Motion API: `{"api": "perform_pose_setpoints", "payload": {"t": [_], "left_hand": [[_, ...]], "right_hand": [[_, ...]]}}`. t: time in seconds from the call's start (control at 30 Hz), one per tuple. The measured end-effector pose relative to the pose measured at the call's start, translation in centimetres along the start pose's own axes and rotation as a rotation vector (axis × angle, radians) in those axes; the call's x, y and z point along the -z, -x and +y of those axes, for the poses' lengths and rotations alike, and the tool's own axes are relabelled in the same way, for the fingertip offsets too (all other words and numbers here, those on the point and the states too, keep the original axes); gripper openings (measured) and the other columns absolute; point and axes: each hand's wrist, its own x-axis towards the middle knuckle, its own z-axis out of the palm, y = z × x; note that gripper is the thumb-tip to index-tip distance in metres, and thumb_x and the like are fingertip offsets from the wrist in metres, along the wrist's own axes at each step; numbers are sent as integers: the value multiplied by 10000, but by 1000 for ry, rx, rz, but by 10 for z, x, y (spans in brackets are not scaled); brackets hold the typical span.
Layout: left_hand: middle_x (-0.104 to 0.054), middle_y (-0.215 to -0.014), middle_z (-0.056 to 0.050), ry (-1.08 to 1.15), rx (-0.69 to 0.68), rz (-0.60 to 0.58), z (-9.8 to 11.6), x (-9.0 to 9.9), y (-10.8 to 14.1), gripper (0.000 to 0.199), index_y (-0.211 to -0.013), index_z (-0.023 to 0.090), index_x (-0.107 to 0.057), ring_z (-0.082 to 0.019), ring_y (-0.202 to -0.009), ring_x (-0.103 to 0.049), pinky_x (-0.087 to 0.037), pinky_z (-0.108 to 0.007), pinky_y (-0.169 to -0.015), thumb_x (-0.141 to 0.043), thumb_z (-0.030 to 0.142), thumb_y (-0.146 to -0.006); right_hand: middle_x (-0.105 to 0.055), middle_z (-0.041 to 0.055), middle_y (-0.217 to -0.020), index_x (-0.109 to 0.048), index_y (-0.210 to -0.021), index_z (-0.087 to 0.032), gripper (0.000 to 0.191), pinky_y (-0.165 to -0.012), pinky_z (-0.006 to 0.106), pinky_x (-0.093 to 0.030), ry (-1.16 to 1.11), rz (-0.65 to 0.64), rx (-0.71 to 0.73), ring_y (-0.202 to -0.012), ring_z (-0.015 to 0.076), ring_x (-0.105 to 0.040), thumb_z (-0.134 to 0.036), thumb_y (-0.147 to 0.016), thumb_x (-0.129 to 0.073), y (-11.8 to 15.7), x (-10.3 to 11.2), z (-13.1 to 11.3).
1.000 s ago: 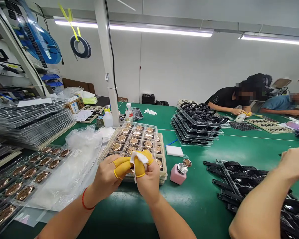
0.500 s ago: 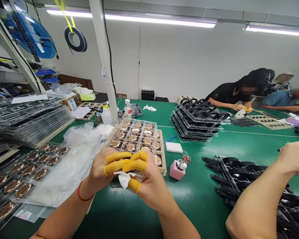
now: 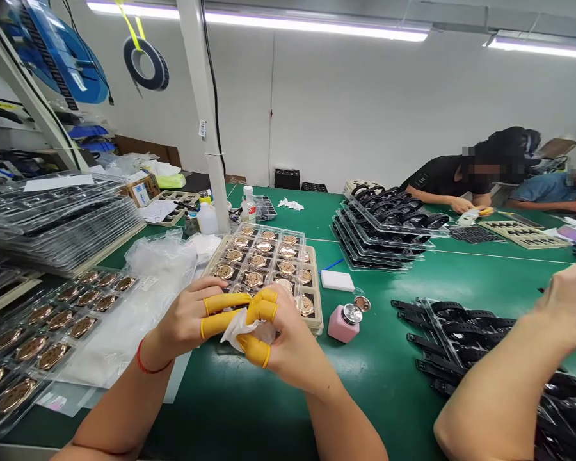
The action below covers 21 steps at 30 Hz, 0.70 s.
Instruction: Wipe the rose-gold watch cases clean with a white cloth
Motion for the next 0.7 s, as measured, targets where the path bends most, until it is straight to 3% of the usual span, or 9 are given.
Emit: {"api": "perform_pose_setpoints", "payload": {"t": [0.17,0.3,0.5,0.6,0.7], "left_hand": [[-740,-979,-59,35,-31,7,0,2,0,203,-968,184,-638,-144,-802,-643,-499,-363,-894,-438,155,-984],[-748,-924,-52,233,-11,81,-2,3,-2,249,-943,194,-637,-122,-776,-647,-504,-321,-862,-403,244,-1011],[-750,-862,-37,421,38,188,-1,2,-3,169,-920,201,-634,-111,-767,-675,-515,-313,-874,-489,261,-981],[-752,-858,-35,455,79,214,-4,0,-2,156,-922,218,-630,-117,-777,-687,-527,-315,-865,-503,292,-975],[-749,-868,-44,422,86,258,-6,-2,-1,116,-949,217,-620,-126,-786,-689,-535,-317,-854,-523,280,-964]], "right_hand": [[-531,0,-848,-554,-800,-243,124,-803,322,-381,47,-34,13,-877,182,-460,-174,-797,-657,1,0,-2],[-565,12,-844,-595,-810,-240,87,-829,328,-415,-44,-124,45,-866,185,-504,-175,-782,-646,5,10,1],[-660,12,-785,-644,-814,-256,117,-950,404,-430,-225,-111,116,-779,191,-606,-339,-787,-722,-1,12,14],[-661,13,-782,-690,-836,-280,61,-885,392,-478,-294,-72,141,-758,181,-612,-324,-804,-717,-3,8,16],[-645,36,-884,-727,-942,-312,149,-790,352,-508,-262,-11,163,-842,191,-604,-315,-793,-733,-2,3,14]]}}
